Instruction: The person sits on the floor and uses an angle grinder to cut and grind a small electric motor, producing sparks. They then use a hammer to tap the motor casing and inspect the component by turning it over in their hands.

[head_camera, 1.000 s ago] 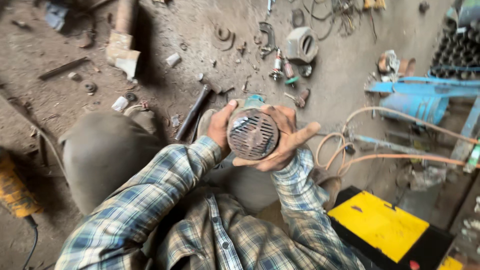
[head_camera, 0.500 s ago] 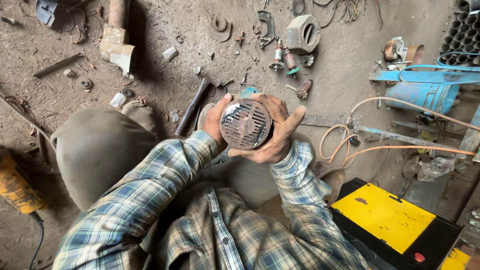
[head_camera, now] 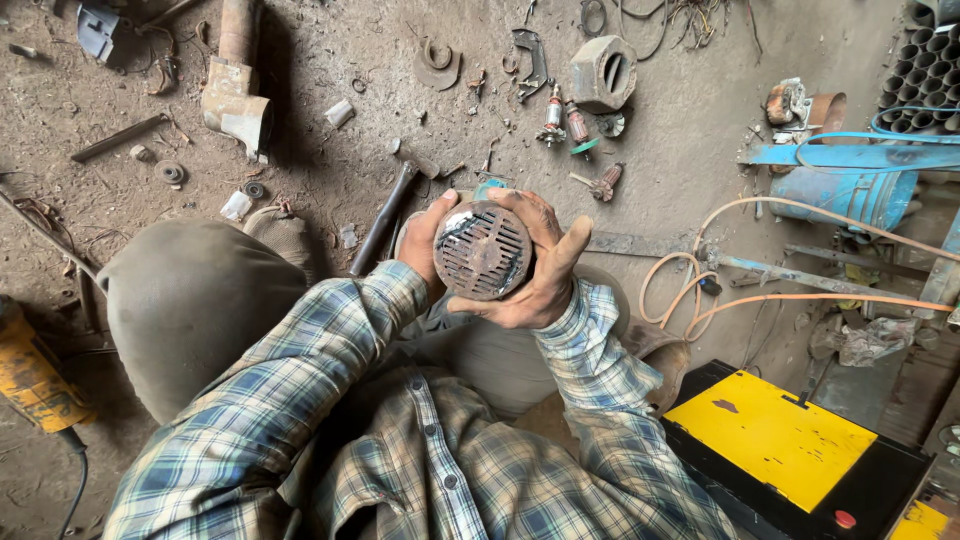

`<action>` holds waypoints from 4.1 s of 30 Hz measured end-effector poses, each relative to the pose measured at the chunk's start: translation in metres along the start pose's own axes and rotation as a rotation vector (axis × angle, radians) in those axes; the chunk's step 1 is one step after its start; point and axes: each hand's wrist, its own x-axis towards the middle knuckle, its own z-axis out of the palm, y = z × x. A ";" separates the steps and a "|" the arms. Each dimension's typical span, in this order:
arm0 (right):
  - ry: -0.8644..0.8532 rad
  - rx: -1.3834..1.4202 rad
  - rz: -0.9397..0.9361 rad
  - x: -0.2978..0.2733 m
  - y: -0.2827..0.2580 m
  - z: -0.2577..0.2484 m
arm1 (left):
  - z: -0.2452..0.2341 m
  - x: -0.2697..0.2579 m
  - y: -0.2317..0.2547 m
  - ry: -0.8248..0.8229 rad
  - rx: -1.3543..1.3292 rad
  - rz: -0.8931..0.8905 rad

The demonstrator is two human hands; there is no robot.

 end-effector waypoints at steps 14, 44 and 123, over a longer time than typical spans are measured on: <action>0.024 0.464 0.288 -0.012 0.026 -0.026 | 0.030 -0.015 0.032 0.151 0.249 0.168; 0.117 0.596 0.761 -0.025 0.081 -0.022 | 0.008 -0.014 0.023 -0.015 0.295 0.228; 0.187 -0.620 0.818 -0.184 0.033 -0.068 | -0.139 0.011 -0.025 0.776 2.108 0.281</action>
